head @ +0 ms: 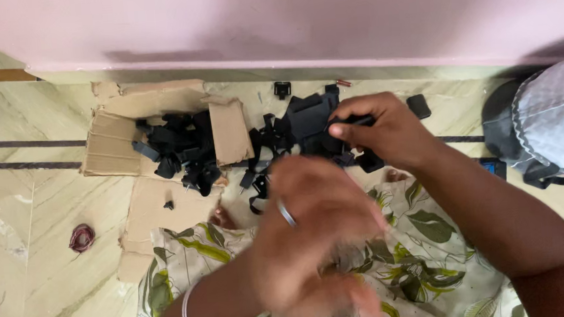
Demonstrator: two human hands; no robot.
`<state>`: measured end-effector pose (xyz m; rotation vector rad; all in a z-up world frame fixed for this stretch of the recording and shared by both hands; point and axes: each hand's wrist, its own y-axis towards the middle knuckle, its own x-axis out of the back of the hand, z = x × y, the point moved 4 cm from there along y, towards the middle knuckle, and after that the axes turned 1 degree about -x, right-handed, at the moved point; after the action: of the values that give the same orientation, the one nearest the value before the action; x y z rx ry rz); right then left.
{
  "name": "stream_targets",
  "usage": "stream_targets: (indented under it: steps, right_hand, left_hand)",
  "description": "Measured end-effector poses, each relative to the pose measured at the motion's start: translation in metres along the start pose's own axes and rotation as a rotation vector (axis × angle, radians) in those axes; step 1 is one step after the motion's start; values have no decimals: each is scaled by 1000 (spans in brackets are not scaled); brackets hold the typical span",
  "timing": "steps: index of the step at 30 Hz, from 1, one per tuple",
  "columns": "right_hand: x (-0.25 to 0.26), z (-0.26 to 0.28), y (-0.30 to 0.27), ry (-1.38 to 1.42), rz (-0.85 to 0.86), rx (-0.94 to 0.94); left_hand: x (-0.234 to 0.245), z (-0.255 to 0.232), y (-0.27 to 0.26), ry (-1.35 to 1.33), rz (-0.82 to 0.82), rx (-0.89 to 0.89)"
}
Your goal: The person sits on the floor and assembles small black plastic camera mounts by hand. They pick up individual components, connect them together, and place the assembled units on the floor.
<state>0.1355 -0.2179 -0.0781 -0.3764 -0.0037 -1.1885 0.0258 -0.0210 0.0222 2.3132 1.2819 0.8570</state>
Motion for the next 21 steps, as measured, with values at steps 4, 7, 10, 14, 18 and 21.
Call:
stream_targets:
  steps: [4, 7, 10, 14, 18, 21]
  right_hand:
    - [10, -2, -5, -47, -98, -29]
    - [13, 2, -4, 14, -24, 178]
    - [15, -2, -6, 84, -37, 170]
    - [18, -3, -7, 134, -48, 177]
    - [19, -5, -7, 121, -54, 178]
    - [20, -3, -6, 125, -40, 195]
  left_hand:
    - [-71, -15, -29, -693, 443, 166]
    - [-81, -15, -44, -547, 466, 153]
    - [-56, -12, -42, -270, 357, -74]
    - [-49, -15, -29, -351, 294, -34]
    - [-56, -15, -30, -317, 400, 8]
    - [-55, -13, -30, -248, 330, -15]
